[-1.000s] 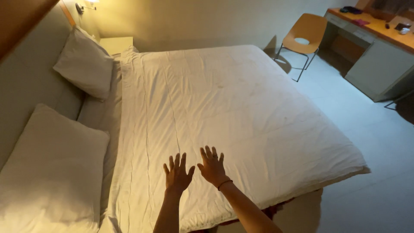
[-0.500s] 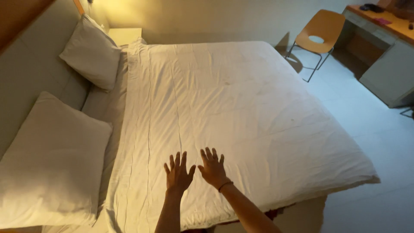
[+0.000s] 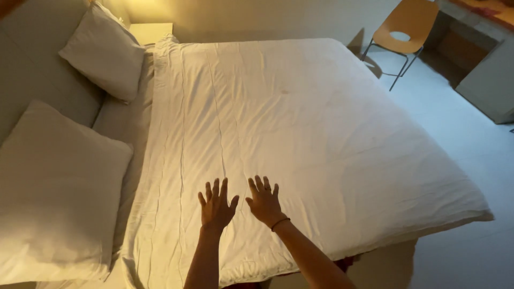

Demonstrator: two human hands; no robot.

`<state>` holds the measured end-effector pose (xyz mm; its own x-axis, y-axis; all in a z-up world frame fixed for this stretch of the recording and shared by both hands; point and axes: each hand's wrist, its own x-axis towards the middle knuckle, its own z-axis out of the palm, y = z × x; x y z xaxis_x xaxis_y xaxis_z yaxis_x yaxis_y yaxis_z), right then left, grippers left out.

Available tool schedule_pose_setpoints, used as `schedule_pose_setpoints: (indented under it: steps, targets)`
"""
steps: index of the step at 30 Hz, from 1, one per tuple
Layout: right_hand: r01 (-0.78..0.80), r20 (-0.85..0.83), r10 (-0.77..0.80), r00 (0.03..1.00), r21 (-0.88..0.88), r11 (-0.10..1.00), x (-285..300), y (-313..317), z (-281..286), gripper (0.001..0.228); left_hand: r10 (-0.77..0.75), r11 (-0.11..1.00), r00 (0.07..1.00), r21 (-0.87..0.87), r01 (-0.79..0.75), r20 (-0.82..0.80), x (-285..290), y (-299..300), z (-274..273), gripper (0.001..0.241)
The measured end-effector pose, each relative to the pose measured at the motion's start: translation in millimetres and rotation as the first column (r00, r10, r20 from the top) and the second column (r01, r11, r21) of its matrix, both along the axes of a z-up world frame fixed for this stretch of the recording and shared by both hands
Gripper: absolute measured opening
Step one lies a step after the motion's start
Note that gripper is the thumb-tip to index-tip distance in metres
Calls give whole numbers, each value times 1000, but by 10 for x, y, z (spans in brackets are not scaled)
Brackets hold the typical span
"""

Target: The person smooths the white bed sheet by hand, running their palms across the surface to remove wrinkles. The camera pans across the room before focusing on the bed, where the person repeatedly strokes the sheet from the center towards the edges.

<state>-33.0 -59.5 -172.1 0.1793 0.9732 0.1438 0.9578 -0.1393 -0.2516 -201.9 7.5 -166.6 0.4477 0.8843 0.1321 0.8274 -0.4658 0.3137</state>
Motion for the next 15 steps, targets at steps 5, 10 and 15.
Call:
schedule_pose_setpoints:
  steps: [5,10,15]
  targets:
    - [-9,22,8,1000,49,999,92,160,-521,70,7,1000,1000,28,-7,0,41,159,-553,78]
    - [-3,44,1,999,53,999,139,251,-1190,68,1,1000,1000,31,0,-6,49,234,-1268,78]
    - [14,17,-15,1000,69,998,97,357,-1852,65,-2,1000,1000,-15,2,-26,58,310,-1865,80]
